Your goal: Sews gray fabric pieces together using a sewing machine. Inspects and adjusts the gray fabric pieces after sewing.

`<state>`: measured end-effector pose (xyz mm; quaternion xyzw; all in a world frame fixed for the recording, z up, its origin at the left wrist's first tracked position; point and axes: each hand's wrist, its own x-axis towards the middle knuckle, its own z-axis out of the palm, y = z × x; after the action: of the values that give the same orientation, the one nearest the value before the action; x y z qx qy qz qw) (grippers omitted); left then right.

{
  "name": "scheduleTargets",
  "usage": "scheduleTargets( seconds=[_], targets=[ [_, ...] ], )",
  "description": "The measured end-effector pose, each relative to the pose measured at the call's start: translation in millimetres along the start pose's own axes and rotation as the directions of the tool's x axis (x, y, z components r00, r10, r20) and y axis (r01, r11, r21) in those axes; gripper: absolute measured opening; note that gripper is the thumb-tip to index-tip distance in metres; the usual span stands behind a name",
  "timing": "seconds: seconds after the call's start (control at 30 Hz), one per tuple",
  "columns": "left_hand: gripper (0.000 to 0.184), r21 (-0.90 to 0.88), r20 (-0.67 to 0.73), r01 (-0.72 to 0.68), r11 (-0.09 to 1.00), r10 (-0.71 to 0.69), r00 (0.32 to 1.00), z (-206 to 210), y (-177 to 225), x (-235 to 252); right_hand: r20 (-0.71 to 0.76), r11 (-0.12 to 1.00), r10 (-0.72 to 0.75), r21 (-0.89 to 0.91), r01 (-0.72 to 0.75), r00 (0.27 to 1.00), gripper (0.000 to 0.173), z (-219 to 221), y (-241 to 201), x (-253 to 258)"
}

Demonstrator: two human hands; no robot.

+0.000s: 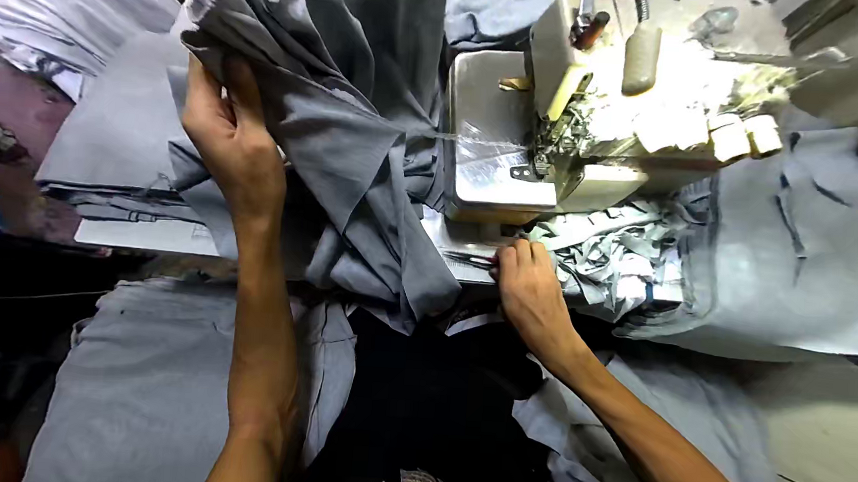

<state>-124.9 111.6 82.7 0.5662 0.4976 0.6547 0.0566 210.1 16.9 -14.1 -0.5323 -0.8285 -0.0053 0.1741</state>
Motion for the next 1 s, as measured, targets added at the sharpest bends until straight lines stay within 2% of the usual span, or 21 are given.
scheduleTargets(
  seconds=[0.07,0.1,0.13,0.17,0.2,0.23,0.27,0.3,0.33,0.43,0.57,0.63,0.67,0.7,0.73,0.8,0.83,0.87,0.93,0.97,1.0],
  targets=[
    [0.026,-0.015,0.000,-0.007,1.000,0.007,1.000,-5.6,6.3,-6.6,0.033,0.970,0.077,0.230,-0.083,0.996,0.016,-16.9,2.5,-3.6],
    [0.025,-0.018,-0.002,-0.006,1.000,0.006,1.000,-8.1,10.3,-10.2,0.073,0.912,0.132,0.382,-0.149,0.989,0.022,-27.5,2.9,-4.8],
    [0.024,-0.019,-0.006,-0.005,1.000,0.005,1.000,-10.2,15.0,-14.3,0.149,0.794,0.183,0.560,-0.235,0.972,0.027,-38.2,3.0,-4.9],
    [0.023,-0.018,-0.014,-0.011,1.000,0.011,1.000,-12.1,19.1,-18.9,0.235,0.586,0.200,0.749,-0.308,0.951,0.029,-46.8,2.1,-3.4],
    [0.022,-0.016,-0.026,-0.022,1.000,0.022,0.999,-13.5,22.7,-23.7,0.316,0.310,0.177,0.881,-0.358,0.932,0.027,-52.9,-1.4,-0.1],
    [0.021,-0.011,-0.039,-0.032,0.999,0.032,0.999,-14.6,26.4,-28.6,0.387,0.052,0.125,0.917,-0.396,0.913,0.026,-58.1,-6.0,4.6],
    [0.021,-0.005,-0.051,-0.039,0.999,0.039,0.998,-15.5,30.5,-33.4,0.435,-0.146,0.071,0.895,-0.422,0.898,0.027,-61.7,-10.9,10.2],
    [0.021,0.004,-0.059,-0.050,0.999,0.050,0.997,-16.5,34.8,-37.4,0.462,-0.291,0.033,0.853,-0.433,0.886,0.029,-63.6,-15.6,16.4],
    [0.022,0.020,-0.060,-0.062,0.998,0.063,0.996,-17.9,39.1,-40.8,0.481,-0.387,0.015,0.811,-0.438,0.877,0.032,-64.9,-20.0,23.4],
    [0.026,0.098,-0.035,-0.036,0.995,0.039,0.999,-26.6,49.9,-53.0,0.526,-0.545,-0.023,0.706,-0.452,0.850,0.040,-66.7,-29.8,43.9],
    [0.026,0.126,-0.027,-0.047,0.991,0.051,0.998,-30.7,50.7,-58.7,0.505,-0.617,-0.014,0.675,-0.405,0.863,0.040,-63.0,-36.0,58.7],
    [0.025,0.116,-0.028,-0.032,0.993,0.036,0.999,-31.3,49.7,-57.2,0.473,-0.616,-0.013,0.690,-0.379,0.881,0.039,-60.1,-34.5,59.9],
    [0.024,0.092,-0.020,-0.011,0.996,0.013,1.000,-31.4,50.3,-56.1,0.447,-0.579,-0.023,0.723,-0.376,0.894,0.039,-57.8,-31.7,58.5],
    [0.023,0.046,0.006,0.005,0.999,-0.005,1.000,-31.6,51.4,-55.3,0.416,-0.497,-0.037,0.781,-0.378,0.909,0.037,-55.0,-27.4,55.4],
    [0.022,-0.017,0.056,0.013,1.000,-0.012,0.998,-32.0,52.7,-55.9,0.382,-0.367,-0.053,0.852,-0.374,0.923,0.035,-52.1,-20.9,50.5],
    [0.017,-0.148,0.254,0.000,0.989,0.038,0.966,-31.4,56.3,-63.2,0.340,0.007,-0.036,0.940,-0.340,0.940,0.030,-48.6,-5.0,36.4],
    [0.020,-0.214,0.417,0.001,0.977,0.091,0.904,-30.4,57.6,-70.1,0.325,0.201,-0.007,0.927,-0.317,0.946,0.029,-47.7,2.4,27.5],
    [0.029,-0.288,0.597,0.029,0.957,0.156,0.787,-27.2,58.5,-75.4,0.302,0.378,0.022,0.880,-0.288,0.953,0.028,-47.1,8.7,19.1],
    [0.042,-0.311,0.873,0.125,0.942,0.231,0.429,-14.5,57.7,-85.0,0.297,0.640,0.075,0.718,-0.274,0.952,0.031,-44.9,18.7,6.1],
    [0.041,-0.265,0.929,0.156,0.952,0.208,0.307,-11.3,56.5,-91.2,0.310,0.725,0.095,0.629,-0.280,0.946,0.035,-41.4,22.2,1.5],
    [0.039,-0.196,0.940,0.140,0.971,0.145,0.310,-14.8,55.2,-97.2,0.313,0.791,0.106,0.548,-0.270,0.944,0.040,-37.9,24.0,-2.2]
  ],
)
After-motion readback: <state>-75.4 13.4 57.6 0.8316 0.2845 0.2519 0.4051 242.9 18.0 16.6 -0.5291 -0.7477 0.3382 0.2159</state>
